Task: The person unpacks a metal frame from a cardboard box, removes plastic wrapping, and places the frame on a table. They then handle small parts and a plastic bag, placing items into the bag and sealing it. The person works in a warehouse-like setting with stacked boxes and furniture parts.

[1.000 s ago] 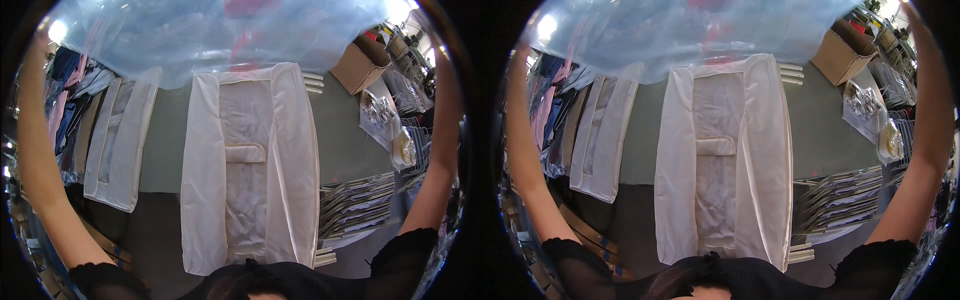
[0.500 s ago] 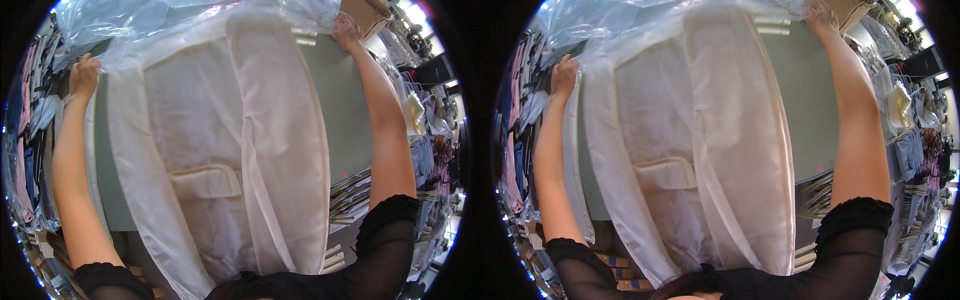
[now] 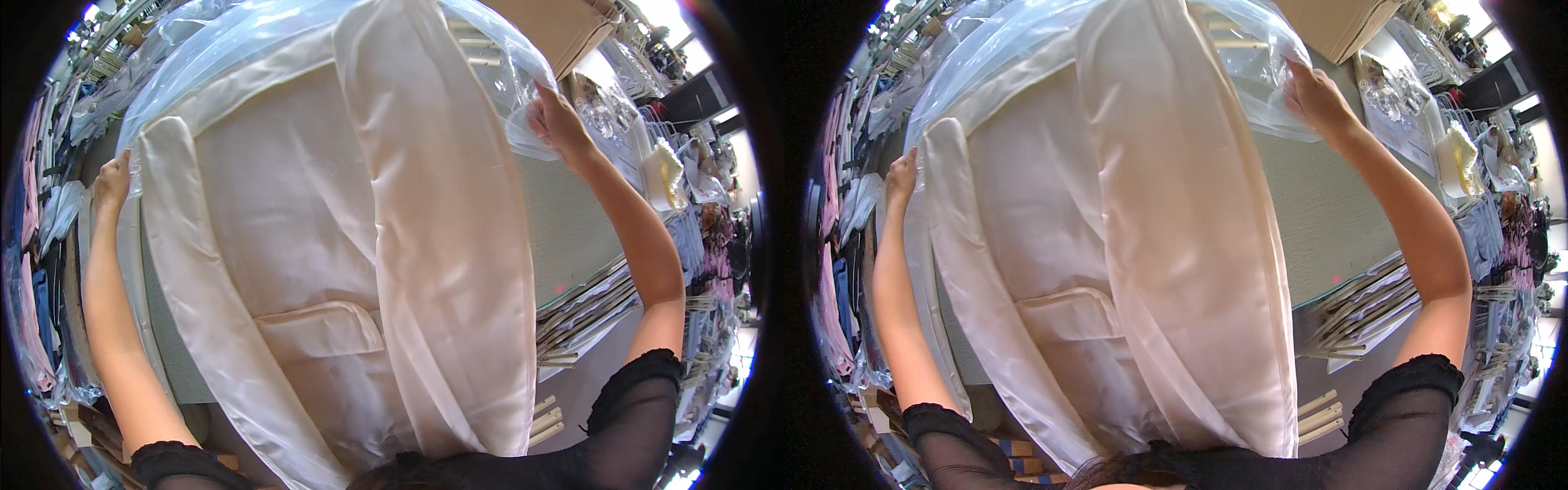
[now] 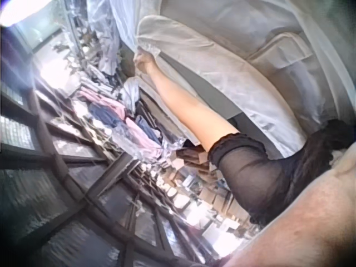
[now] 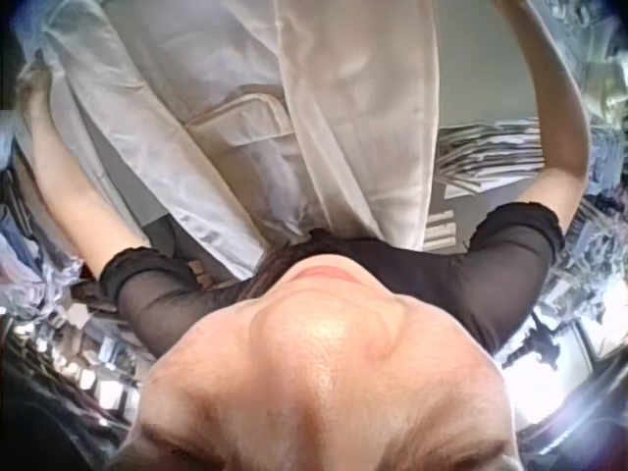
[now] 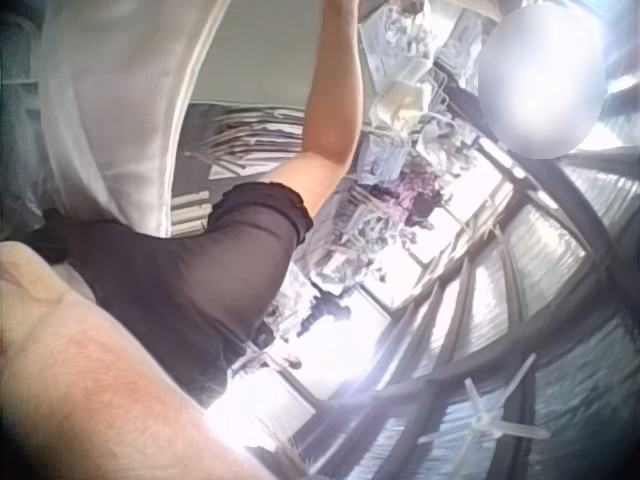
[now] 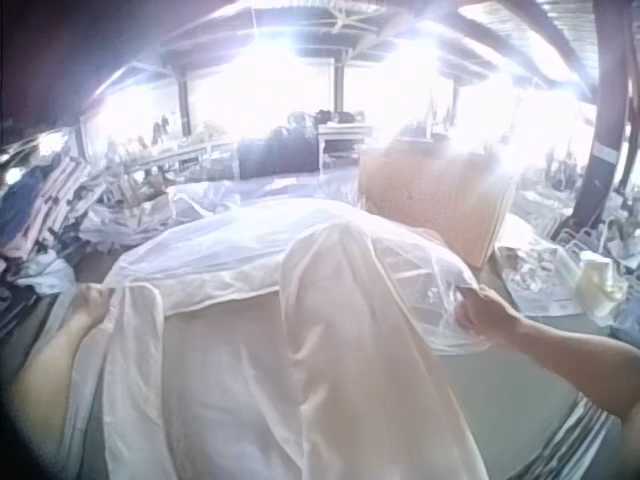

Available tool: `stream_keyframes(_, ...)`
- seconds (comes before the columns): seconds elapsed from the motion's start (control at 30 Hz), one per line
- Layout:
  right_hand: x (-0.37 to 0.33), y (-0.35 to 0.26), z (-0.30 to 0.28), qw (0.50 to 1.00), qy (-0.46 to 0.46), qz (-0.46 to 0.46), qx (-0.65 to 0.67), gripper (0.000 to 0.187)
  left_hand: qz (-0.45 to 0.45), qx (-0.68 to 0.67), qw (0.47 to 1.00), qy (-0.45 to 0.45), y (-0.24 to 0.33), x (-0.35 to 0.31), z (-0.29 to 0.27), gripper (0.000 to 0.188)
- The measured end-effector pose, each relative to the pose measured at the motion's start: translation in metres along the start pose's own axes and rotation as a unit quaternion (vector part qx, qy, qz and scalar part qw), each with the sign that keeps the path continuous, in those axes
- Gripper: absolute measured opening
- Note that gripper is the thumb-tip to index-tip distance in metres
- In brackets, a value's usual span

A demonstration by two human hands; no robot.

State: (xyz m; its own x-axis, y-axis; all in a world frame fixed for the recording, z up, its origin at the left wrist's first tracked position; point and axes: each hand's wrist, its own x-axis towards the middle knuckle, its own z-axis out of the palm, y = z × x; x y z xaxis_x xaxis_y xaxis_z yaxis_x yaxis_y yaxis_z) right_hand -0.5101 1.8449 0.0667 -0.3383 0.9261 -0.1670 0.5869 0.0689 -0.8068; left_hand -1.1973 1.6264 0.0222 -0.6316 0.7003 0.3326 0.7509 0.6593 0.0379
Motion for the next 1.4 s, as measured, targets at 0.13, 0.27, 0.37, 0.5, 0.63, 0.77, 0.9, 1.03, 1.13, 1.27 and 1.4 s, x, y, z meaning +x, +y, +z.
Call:
stream_keyframes(0.13,-0.002,-0.024,0.003,0.997,-0.005,-0.067,-0.038,0.072,-0.187,-0.256,0.937,-0.146,-0.031,0.017,-0.024,0.059)
stream_keyframes(0.27,-0.046,0.057,0.03,0.83,-0.025,-0.269,-0.489,0.042,0.069,-0.068,0.995,-0.032,-0.004,-0.1,0.014,0.043)
stream_keyframes(0.37,-0.079,0.083,0.052,0.866,-0.119,-0.183,-0.449,0.039,0.21,-0.121,0.968,-0.059,-0.019,-0.195,0.041,0.019)
stream_keyframes(0.5,-0.095,0.086,0.049,0.946,-0.035,-0.103,-0.306,0.033,0.25,-0.15,0.953,-0.081,0.031,-0.232,0.004,0.01)
stream_keyframes(0.63,-0.048,0.112,0.046,0.984,0.131,-0.027,0.12,0.027,0.116,-0.02,0.993,0.0,0.013,-0.21,0.025,0.014)
stream_keyframes(0.77,-0.01,0.133,0.043,0.948,0.22,-0.042,0.227,0.027,-0.008,-0.171,0.979,0.106,0.009,-0.187,0.048,0.017)
stream_keyframes(0.9,-0.076,0.131,0.05,0.878,0.261,-0.402,0.014,0.029,-0.114,-0.703,0.702,-0.024,0.005,-0.24,0.067,0.036)
stream_keyframes(1.03,-0.071,0.156,0.041,0.926,0.236,-0.24,0.17,0.038,-0.197,-0.789,0.577,-0.074,-0.039,-0.234,0.081,0.035)
stream_keyframes(1.13,-0.033,0.189,0.058,0.877,0.118,-0.058,0.462,0.033,-0.211,-0.68,0.701,-0.044,-0.041,-0.199,0.095,0.037)
stream_keyframes(1.27,-0.047,0.172,0.056,0.935,0.109,-0.037,0.334,0.032,-0.205,-0.643,0.736,-0.049,-0.029,-0.203,0.098,0.038)
stream_keyframes(1.4,-0.056,0.16,0.046,0.962,0.095,-0.021,0.256,0.032,-0.204,-0.62,0.756,-0.047,-0.031,-0.214,0.091,0.04)
